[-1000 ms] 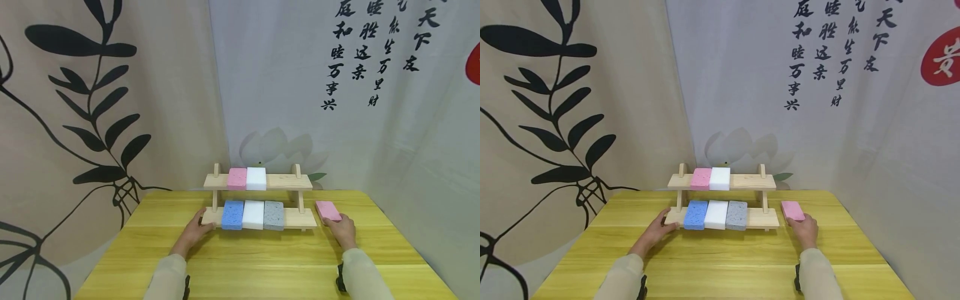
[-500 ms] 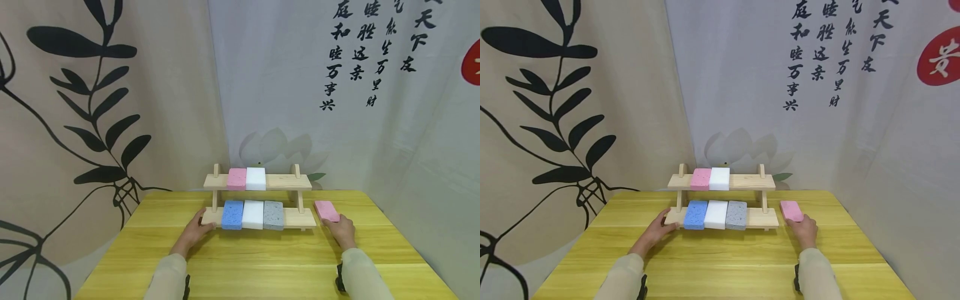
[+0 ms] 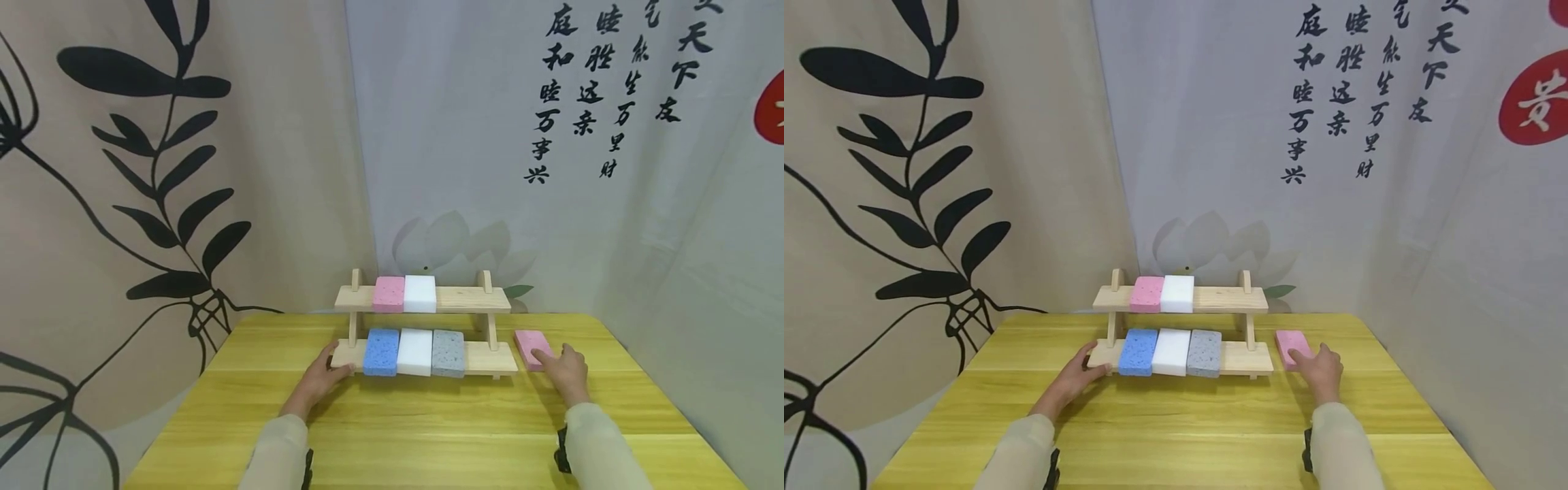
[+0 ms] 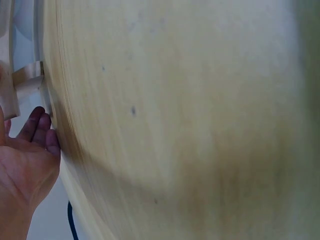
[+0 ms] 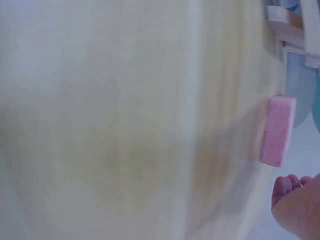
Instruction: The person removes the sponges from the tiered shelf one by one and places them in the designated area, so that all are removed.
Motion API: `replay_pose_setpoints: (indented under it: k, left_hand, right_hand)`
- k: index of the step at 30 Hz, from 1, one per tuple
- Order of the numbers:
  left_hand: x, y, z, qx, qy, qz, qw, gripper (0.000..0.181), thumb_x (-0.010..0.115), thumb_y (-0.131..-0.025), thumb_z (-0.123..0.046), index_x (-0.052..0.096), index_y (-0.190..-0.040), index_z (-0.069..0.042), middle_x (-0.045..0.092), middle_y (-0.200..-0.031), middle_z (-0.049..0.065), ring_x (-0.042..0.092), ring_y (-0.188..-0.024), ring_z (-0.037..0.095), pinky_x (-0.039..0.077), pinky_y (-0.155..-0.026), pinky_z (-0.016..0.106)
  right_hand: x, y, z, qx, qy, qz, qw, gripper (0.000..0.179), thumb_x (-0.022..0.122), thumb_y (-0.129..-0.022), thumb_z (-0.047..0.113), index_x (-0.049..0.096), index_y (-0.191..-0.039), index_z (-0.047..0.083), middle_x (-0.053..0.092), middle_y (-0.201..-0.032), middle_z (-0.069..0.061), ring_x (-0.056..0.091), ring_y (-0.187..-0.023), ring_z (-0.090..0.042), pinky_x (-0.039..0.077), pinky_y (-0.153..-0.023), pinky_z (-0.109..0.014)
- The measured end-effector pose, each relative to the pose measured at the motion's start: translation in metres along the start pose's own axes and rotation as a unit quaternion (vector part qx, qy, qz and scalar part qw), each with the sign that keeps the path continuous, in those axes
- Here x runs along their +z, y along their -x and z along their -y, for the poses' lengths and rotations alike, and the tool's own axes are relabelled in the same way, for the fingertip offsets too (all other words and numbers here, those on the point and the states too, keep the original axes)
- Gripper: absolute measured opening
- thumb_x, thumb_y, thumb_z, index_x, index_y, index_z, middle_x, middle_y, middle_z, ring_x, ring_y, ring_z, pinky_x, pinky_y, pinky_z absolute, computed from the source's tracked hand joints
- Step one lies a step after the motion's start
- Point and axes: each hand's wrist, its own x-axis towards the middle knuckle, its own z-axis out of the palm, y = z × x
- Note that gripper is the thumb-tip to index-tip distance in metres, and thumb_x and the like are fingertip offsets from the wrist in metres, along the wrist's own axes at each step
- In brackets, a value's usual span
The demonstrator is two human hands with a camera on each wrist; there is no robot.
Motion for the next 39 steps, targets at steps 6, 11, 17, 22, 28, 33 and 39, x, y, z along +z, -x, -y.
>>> replay_pose_setpoints:
  k: [6,11,17,22,28,33,39]
  left_hand:
    - [0.000,0.000,0.001,-0.001,-0.001,-0.002,1.0000,0.085,0.068,-0.094,-0.041,0.021,-0.159,-0.013,0.033,-0.152,0.030,0.039,-0.135,0.046,0.032,-0.108,0.062]
    - [0.001,-0.002,0.002,-0.005,-0.006,-0.002,1.0000,0.086,0.068,-0.093,-0.043,0.021,-0.159,-0.015,0.032,-0.154,0.028,0.036,-0.137,0.046,0.028,-0.109,0.063]
    - [0.000,-0.004,0.001,-0.009,-0.006,-0.003,0.9999,0.086,0.069,-0.093,-0.044,0.021,-0.159,-0.016,0.034,-0.153,0.027,0.039,-0.135,0.044,0.030,-0.109,0.063]
    - [-0.001,-0.002,0.000,-0.012,-0.010,0.000,0.9999,0.085,0.068,-0.093,-0.044,0.021,-0.159,-0.018,0.035,-0.153,0.028,0.038,-0.136,0.045,0.029,-0.109,0.064]
    - [-0.003,-0.001,0.000,-0.009,-0.007,0.002,0.9999,0.087,0.068,-0.092,-0.047,0.020,-0.159,-0.018,0.036,-0.151,0.030,0.039,-0.135,0.046,0.031,-0.107,0.064]
    - [-0.003,-0.001,0.002,-0.008,-0.007,0.002,0.9999,0.087,0.068,-0.092,-0.048,0.021,-0.159,-0.019,0.033,-0.153,0.029,0.036,-0.137,0.047,0.030,-0.108,0.063]
    - [-0.002,-0.002,0.003,-0.004,0.000,0.005,1.0000,0.088,0.069,-0.091,-0.048,0.020,-0.159,-0.018,0.035,-0.152,0.029,0.038,-0.136,0.045,0.032,-0.108,0.062]
  right_hand:
    - [-0.009,-0.002,0.018,-0.005,-0.001,-0.020,0.9998,0.093,0.061,-0.096,0.042,0.015,-0.147,-0.021,0.020,-0.145,-0.047,0.020,-0.134,-0.060,0.022,-0.110,-0.066]
    - [-0.014,-0.004,0.036,-0.027,-0.002,-0.045,0.9986,0.091,0.062,-0.096,0.041,0.017,-0.148,-0.019,0.023,-0.146,-0.044,0.022,-0.135,-0.058,0.023,-0.110,-0.065]
    - [-0.015,-0.004,0.067,-0.048,-0.014,-0.074,0.9960,0.086,0.060,-0.097,0.040,0.020,-0.150,-0.014,0.029,-0.147,-0.039,0.025,-0.137,-0.054,0.024,-0.111,-0.063]
    - [-0.012,-0.006,0.096,-0.057,-0.025,-0.084,0.9945,0.086,0.060,-0.096,0.043,0.021,-0.152,-0.010,0.029,-0.149,-0.035,0.024,-0.139,-0.050,0.023,-0.112,-0.060]
    - [-0.002,-0.004,0.125,-0.092,-0.046,-0.074,0.9919,0.084,0.059,-0.097,0.044,0.023,-0.153,-0.007,0.028,-0.152,-0.032,0.022,-0.142,-0.046,0.023,-0.114,-0.058]
    - [0.010,-0.001,0.147,-0.115,-0.059,-0.051,0.9904,0.084,0.060,-0.097,0.043,0.022,-0.154,-0.005,0.025,-0.154,-0.031,0.019,-0.143,-0.045,0.021,-0.115,-0.056]
    - [0.027,0.003,0.169,-0.116,-0.058,-0.041,0.9907,0.085,0.061,-0.096,0.045,0.024,-0.154,-0.004,0.025,-0.155,-0.028,0.021,-0.144,-0.044,0.021,-0.115,-0.056]
